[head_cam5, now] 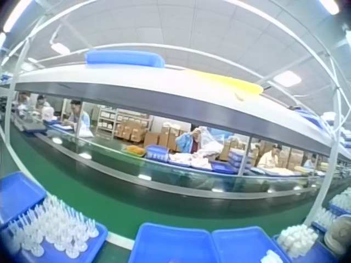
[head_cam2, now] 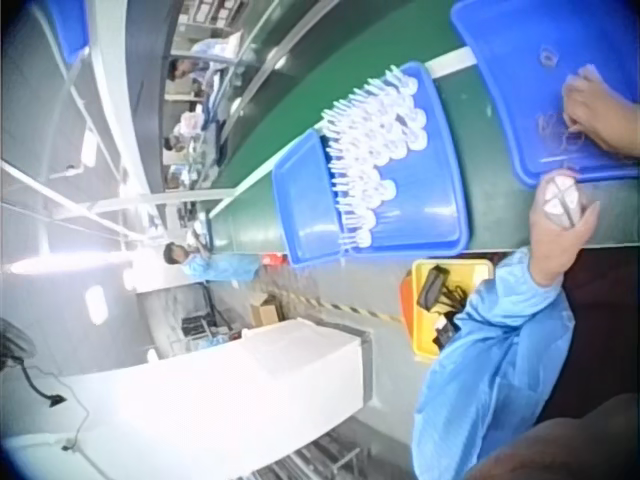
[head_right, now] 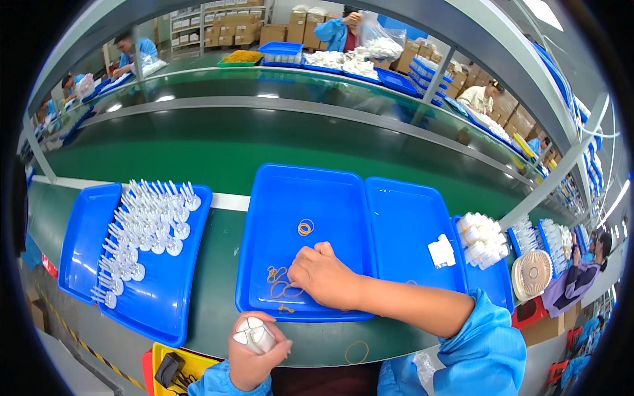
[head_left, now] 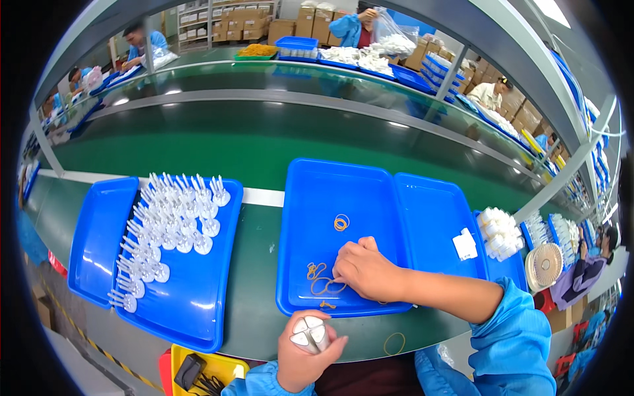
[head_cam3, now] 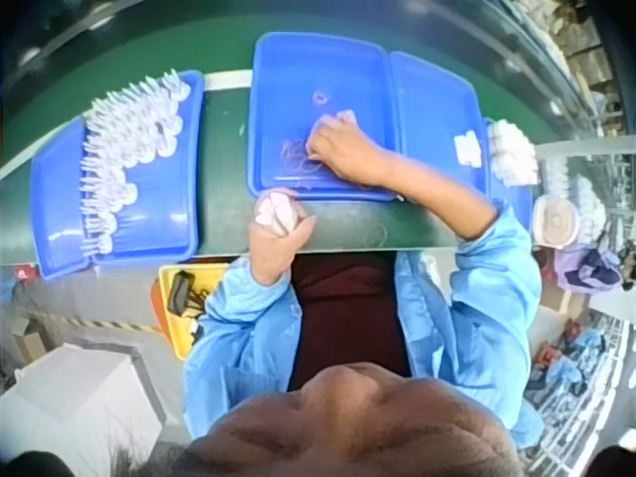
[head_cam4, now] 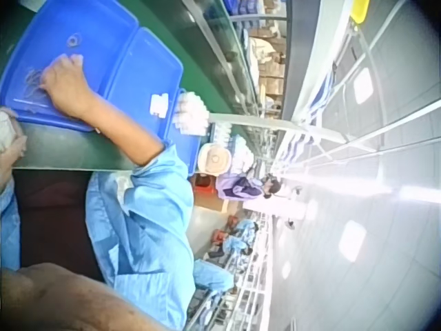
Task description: Bundling small plastic components using rubber bands and organizing them in trays on a production line.
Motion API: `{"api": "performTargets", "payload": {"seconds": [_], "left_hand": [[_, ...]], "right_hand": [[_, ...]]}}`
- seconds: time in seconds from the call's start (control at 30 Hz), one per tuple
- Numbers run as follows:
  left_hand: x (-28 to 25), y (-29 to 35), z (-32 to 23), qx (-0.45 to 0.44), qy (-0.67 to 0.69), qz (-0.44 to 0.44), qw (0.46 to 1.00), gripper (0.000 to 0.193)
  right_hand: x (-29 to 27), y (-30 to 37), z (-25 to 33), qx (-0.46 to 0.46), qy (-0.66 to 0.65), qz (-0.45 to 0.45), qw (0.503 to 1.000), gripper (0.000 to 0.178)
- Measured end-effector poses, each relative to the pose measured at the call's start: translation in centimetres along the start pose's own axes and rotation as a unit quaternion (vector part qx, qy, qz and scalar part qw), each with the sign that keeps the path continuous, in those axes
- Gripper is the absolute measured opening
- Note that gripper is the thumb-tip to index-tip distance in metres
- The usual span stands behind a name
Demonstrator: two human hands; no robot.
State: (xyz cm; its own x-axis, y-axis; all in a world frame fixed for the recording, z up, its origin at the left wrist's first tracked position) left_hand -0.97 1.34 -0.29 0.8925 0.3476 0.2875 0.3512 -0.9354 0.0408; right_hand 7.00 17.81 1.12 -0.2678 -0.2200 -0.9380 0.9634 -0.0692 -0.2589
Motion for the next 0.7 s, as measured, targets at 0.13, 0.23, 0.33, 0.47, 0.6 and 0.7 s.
{"api": "performTargets", "payload": {"seconds": [0.13, 0.23, 0.33, 0.47, 0.6, 0.7], "left_hand": [[0.5, -0.9, -0.4, 0.033, 0.0, -0.069, 0.997, 0.031], [1.4, -1.0, -1.2, 0.134, -0.103, -0.039, 0.985, 0.031], [2.3, -0.5, 0.3, 0.077, -0.039, -0.028, 0.996, 0.028], [3.3, 0.0, 0.1, 0.044, -0.053, -0.017, 0.998, 0.029], [5.3, 0.2, -0.3, -0.126, 0.146, 0.211, 0.958, 0.028], [6.8, 1.2, -0.8, -0.132, 0.345, 0.362, 0.856, 0.027]], "right_hand": [[-3.7, -0.1, 4.1, -0.034, -0.046, -0.044, 0.997, 0.008], [-5.0, 1.0, 6.5, -0.057, -0.083, -0.072, 0.992, 0.01], [-5.5, 2.9, 7.9, -0.058, -0.086, -0.109, 0.989, 0.02], [-5.6, 5.2, 7.8, -0.004, -0.11, -0.144, 0.983, 0.031], [-5.6, 7.3, 7.9, 0.016, -0.107, -0.172, 0.979, 0.036], [-5.3, 8.8, 8.4, 0.042, -0.143, -0.181, 0.972, 0.034]]}}
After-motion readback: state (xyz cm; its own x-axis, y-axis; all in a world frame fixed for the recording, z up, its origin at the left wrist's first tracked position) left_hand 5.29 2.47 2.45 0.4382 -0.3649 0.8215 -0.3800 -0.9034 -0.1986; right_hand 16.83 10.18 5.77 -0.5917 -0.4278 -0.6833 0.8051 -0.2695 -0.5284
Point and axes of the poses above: each hand's wrist, its own y-axis away from the middle knuckle, its own x-axis out of the palm, z = x × y, the point moved 4 cm from there along -y, towards the middle knuckle, and after that the axes turned 4 degrees about -y, right-handed, at the moved point
